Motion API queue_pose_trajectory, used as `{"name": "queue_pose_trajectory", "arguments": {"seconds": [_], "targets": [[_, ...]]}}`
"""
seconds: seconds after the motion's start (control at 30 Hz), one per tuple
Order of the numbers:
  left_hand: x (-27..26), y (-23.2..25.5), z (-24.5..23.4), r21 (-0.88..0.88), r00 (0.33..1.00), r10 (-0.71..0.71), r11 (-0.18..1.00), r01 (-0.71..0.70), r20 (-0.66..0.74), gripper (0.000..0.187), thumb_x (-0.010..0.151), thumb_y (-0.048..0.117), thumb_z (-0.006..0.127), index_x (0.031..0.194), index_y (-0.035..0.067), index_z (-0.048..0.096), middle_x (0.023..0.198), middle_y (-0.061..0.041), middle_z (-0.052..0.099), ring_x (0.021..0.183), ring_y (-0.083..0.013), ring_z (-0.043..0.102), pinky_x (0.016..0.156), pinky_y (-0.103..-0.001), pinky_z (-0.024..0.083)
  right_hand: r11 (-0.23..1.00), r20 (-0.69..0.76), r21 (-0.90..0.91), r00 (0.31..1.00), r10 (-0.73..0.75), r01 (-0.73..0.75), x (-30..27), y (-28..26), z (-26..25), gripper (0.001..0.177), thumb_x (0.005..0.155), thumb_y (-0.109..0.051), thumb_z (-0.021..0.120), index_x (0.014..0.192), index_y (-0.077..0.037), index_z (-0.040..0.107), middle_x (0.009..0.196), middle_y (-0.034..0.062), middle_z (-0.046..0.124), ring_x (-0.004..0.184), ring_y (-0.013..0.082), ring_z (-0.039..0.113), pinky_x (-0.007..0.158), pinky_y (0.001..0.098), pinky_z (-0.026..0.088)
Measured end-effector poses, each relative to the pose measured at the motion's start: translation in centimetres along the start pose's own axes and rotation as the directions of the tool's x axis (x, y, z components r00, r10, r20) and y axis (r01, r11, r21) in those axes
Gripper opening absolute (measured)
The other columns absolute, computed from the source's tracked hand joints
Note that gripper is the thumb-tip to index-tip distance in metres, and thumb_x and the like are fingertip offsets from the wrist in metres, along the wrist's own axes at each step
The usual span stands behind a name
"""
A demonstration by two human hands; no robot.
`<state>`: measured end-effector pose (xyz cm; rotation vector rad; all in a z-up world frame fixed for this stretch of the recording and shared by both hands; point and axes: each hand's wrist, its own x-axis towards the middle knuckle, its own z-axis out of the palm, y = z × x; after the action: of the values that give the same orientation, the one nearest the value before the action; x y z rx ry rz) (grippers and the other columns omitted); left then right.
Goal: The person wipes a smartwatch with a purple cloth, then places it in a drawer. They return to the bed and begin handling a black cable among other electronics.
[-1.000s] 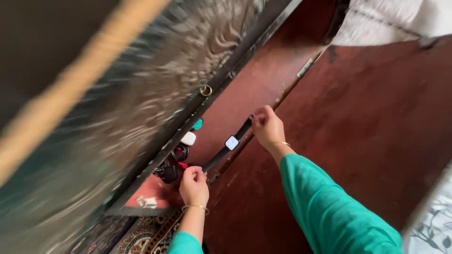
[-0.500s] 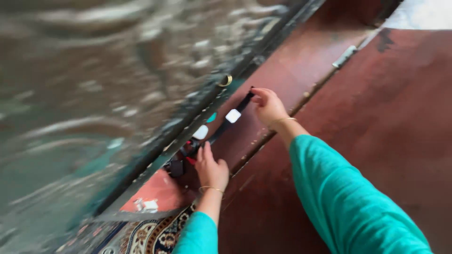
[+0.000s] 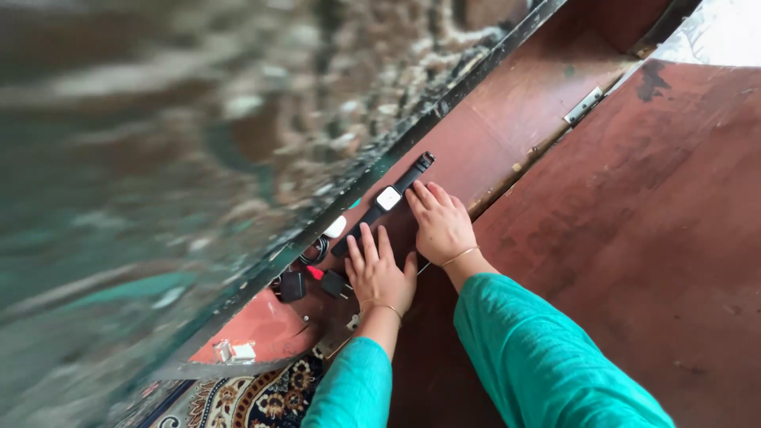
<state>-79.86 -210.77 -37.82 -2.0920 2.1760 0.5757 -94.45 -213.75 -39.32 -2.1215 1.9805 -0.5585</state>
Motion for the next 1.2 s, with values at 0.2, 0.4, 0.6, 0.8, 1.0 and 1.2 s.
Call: {"name": "queue_pose_trajectory", "arguments": {"seconds": [0.2,0.4,0.6,0.8,1.0,1.2], "targets": [[1.5,0.8,-0.6,0.065,0.998,0.067,0.996,-0.067,-0.001,0.085,0.088,0.060,0.059,0.157,0.016,0.033,0.167,-0.009,0.017,0.153,-0.0375,0.012,0.119,-0.058,0.016,0.992,0.017,-0.016,0.992,0.125,-0.124,0.3,0.9,-0.5,0.070,0.071,-0.009,0.063,0.141,-0.007,0.057,0.149,0.0102,0.053,0.137,0.0311,0.047,0.106,0.0453,0.041],[3.7,3.3,-0.8,0.078,0.996,0.087,0.993,-0.088,0.023,0.084,0.090,0.060,0.057,0.158,0.017,0.030,0.168,-0.007,0.017,0.154,-0.0362,0.011,0.119,-0.058,0.018,0.977,-0.024,-0.008,0.977,0.214,-0.214,1.5,2.6,-2.0,0.071,0.070,-0.010,0.064,0.141,-0.007,0.056,0.150,0.0111,0.051,0.138,0.0316,0.046,0.106,0.0455,0.040],[6.2,5.7,0.7,0.050,0.995,0.089,0.995,-0.091,0.040,0.082,0.094,0.060,0.051,0.159,0.015,0.027,0.170,-0.004,0.015,0.155,-0.0332,0.009,0.120,-0.055,0.019,0.963,0.113,-0.044,0.957,0.268,-0.265,1.0,3.8,-3.1,0.071,0.072,-0.020,0.067,0.141,-0.013,0.055,0.151,0.0107,0.048,0.138,0.0298,0.044,0.107,0.0451,0.040],[8.4,8.2,-1.3,0.065,0.996,-0.010,0.998,0.004,0.093,0.082,0.094,0.058,0.049,0.160,0.017,0.025,0.169,-0.002,0.011,0.154,-0.0323,0.008,0.119,-0.054,0.020,0.959,-0.011,-0.015,0.959,0.284,-0.284,0.3,3.4,-0.4,0.051,0.096,-0.032,0.057,0.143,-0.013,0.056,0.154,0.0108,0.048,0.140,0.0318,0.044,0.107,0.0460,0.041],[9.7,8.2,0.0,0.034,1.000,-0.028,0.999,0.028,-0.015,0.079,0.093,0.055,0.050,0.158,0.015,0.030,0.168,-0.003,0.018,0.153,-0.0332,0.013,0.118,-0.053,0.022,0.940,0.051,-0.059,0.939,0.339,-0.336,0.4,3.1,0.0,0.054,0.095,-0.028,0.050,0.148,-0.016,0.051,0.158,0.0084,0.043,0.145,0.0293,0.040,0.108,0.0446,0.038],[10.4,7.5,0.4,0.007,0.991,0.023,1.000,-0.022,-0.131,0.078,0.093,0.053,0.054,0.155,0.011,0.035,0.164,-0.009,0.024,0.150,-0.0366,0.018,0.119,-0.053,0.022,0.928,0.079,-0.092,0.926,0.368,-0.361,0.7,2.2,-0.5,0.058,0.093,-0.028,0.051,0.149,-0.015,0.048,0.159,0.0099,0.041,0.146,0.0297,0.037,0.111,0.0447,0.036]]}}
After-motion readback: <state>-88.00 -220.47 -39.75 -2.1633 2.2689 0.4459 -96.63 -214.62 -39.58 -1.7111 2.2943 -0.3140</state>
